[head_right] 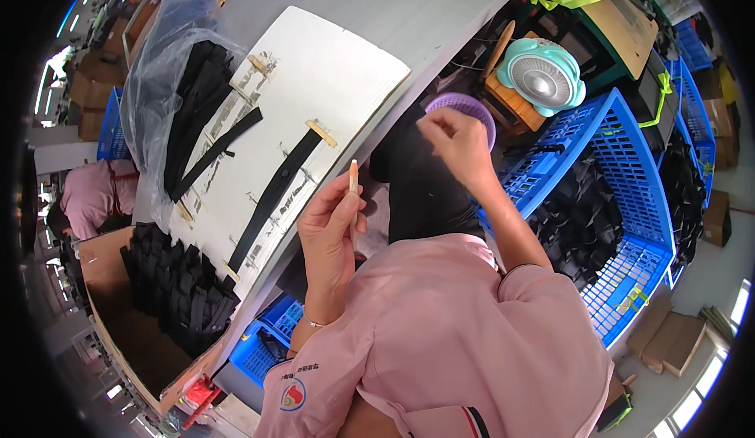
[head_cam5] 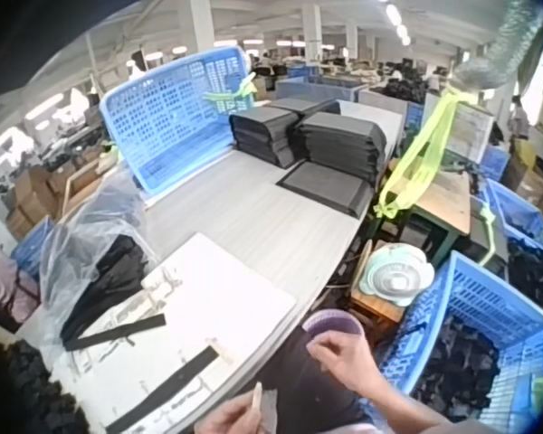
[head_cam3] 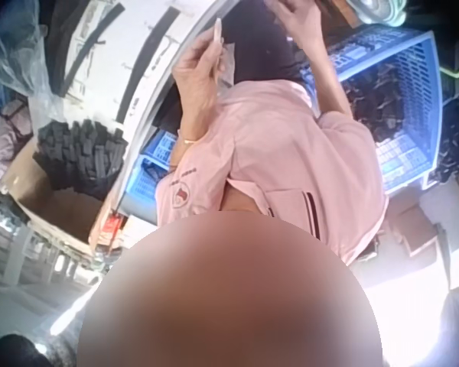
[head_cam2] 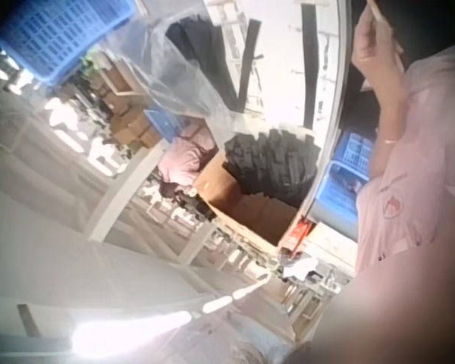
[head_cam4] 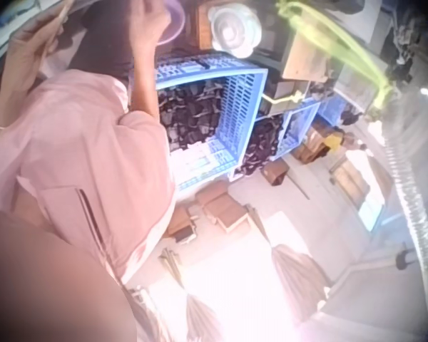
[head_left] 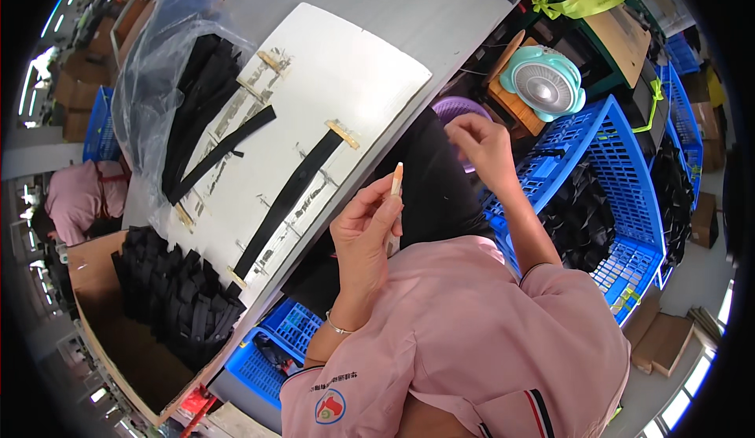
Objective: Marking and sorting black straps using a template and pencil.
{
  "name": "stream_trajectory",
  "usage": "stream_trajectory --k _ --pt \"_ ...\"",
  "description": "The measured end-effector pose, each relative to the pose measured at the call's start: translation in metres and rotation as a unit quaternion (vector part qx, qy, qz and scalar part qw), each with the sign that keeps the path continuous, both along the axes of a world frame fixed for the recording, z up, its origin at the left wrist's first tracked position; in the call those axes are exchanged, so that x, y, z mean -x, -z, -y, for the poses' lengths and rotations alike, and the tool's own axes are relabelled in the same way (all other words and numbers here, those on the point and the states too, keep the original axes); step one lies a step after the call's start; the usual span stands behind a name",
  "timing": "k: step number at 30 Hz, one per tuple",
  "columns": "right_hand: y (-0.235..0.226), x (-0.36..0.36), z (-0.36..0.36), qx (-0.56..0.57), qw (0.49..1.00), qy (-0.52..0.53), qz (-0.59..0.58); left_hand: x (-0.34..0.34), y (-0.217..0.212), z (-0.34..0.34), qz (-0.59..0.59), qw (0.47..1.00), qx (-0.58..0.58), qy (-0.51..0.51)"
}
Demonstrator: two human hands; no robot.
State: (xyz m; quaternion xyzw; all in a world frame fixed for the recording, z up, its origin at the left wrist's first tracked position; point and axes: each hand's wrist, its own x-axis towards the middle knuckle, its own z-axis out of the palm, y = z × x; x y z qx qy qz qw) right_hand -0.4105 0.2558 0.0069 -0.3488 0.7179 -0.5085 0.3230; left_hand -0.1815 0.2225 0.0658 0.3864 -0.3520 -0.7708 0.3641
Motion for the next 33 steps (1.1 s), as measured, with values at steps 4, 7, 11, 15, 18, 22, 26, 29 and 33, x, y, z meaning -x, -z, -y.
stream_trajectory --k 4,7,11,15,18,22,26,29,33 --pt "-0.046 -0.038 -0.005 0.089 0.969 -0.083 0.214 0.003 -0.003 -0.002 0.022 1.0 0.02 -0.008" --pt "-0.061 -0.051 -0.007 0.078 0.964 -0.118 0.225 0.003 -0.005 -0.002 0.029 0.999 0.029 -0.014" --pt "-0.064 -0.061 -0.01 0.088 0.953 -0.129 0.259 0.001 -0.003 -0.004 0.025 0.999 0.043 -0.014" --pt "-0.063 -0.065 -0.01 0.083 0.954 -0.127 0.257 0.001 0.0 -0.005 0.047 0.997 0.055 -0.025" --pt "-0.065 -0.067 -0.01 0.082 0.954 -0.118 0.264 0.001 0.003 -0.005 0.057 0.995 0.075 -0.033" --pt "-0.064 -0.069 -0.009 0.081 0.957 -0.106 0.259 0.002 0.009 -0.006 0.08 0.99 0.099 -0.054" --pt "-0.06 -0.072 -0.008 0.089 0.96 -0.095 0.248 0.004 0.013 -0.006 0.082 0.99 0.093 -0.073" --pt "-0.059 -0.074 -0.007 0.086 0.964 -0.095 0.234 0.004 0.018 -0.005 0.095 0.987 0.105 -0.08" --pt "-0.057 -0.079 -0.007 0.092 0.959 -0.086 0.254 0.006 0.019 -0.004 0.103 0.982 0.124 -0.096"
